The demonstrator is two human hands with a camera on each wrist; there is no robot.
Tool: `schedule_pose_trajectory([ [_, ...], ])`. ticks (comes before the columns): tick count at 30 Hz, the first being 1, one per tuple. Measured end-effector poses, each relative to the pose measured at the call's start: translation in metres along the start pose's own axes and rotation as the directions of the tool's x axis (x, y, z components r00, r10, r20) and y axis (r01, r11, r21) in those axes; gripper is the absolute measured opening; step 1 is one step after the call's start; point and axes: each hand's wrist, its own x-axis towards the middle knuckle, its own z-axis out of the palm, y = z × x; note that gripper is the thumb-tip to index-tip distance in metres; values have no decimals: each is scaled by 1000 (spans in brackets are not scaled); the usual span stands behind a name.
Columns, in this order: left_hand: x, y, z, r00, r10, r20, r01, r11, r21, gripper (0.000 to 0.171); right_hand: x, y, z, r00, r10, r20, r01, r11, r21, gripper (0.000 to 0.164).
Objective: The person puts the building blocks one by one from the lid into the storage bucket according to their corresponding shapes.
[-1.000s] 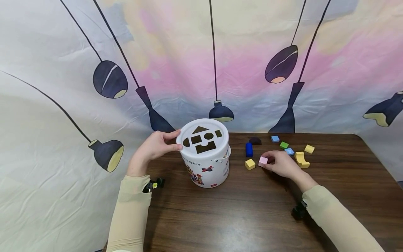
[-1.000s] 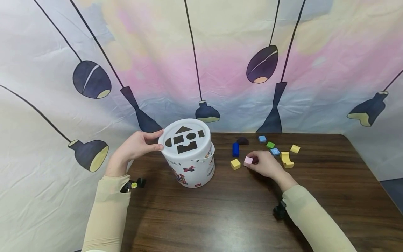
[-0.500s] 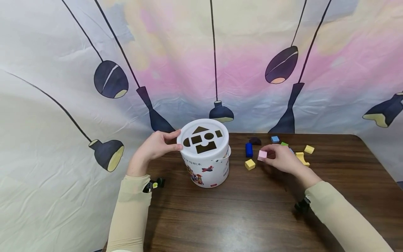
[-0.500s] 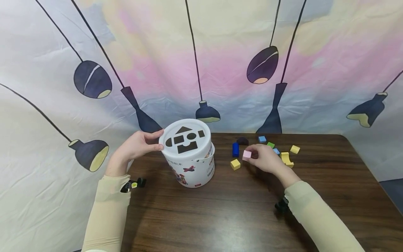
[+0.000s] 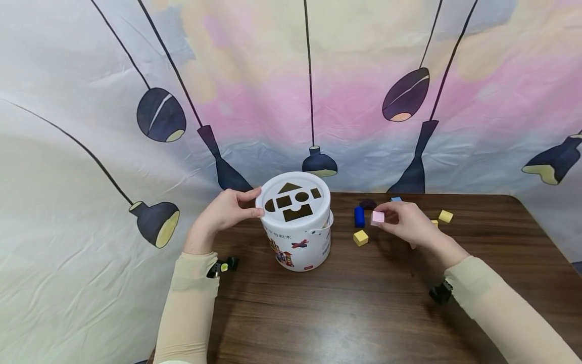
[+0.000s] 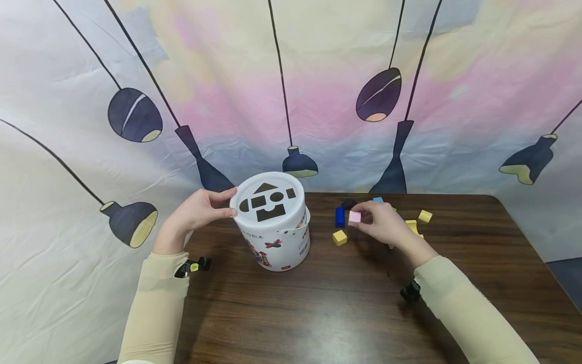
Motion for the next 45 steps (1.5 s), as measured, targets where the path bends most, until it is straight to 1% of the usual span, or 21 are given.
schedule_pose_trajectory([
  [4,0,1,0,1000,-3,0,3,1000,-4,71,2,-1,-1,1000,3,-15,-3,1000,-9,37],
  [9,-1,2,0,1000,-8,0,8,1000,-8,71,5,-7,-2,999,-8,-44,8,1000,-5,35],
  [16,-1,2,0,1000,-11,5,11,1000,-10,71,11,-20,-4,995,-67,-77,67,998,0,35],
  [22,-1,1,0,1000,-13,6,13,1000,-7,73,17,-32,-7,984,-109,-139,111,994,3,37],
  [29,-1,0,0,1000,-7,3,7,1000,-1,73,25,-51,-9,973,-130,-188,147,986,81,42],
  [36,-2,0,0,1000,-6,3,6,1000,1,73,30,-72,-8,969,-142,-203,175,972,157,39],
  [45,-1,-1,1,1000,-9,4,9,1000,-8,74,40,-90,-3,952,-170,-254,220,958,183,39],
])
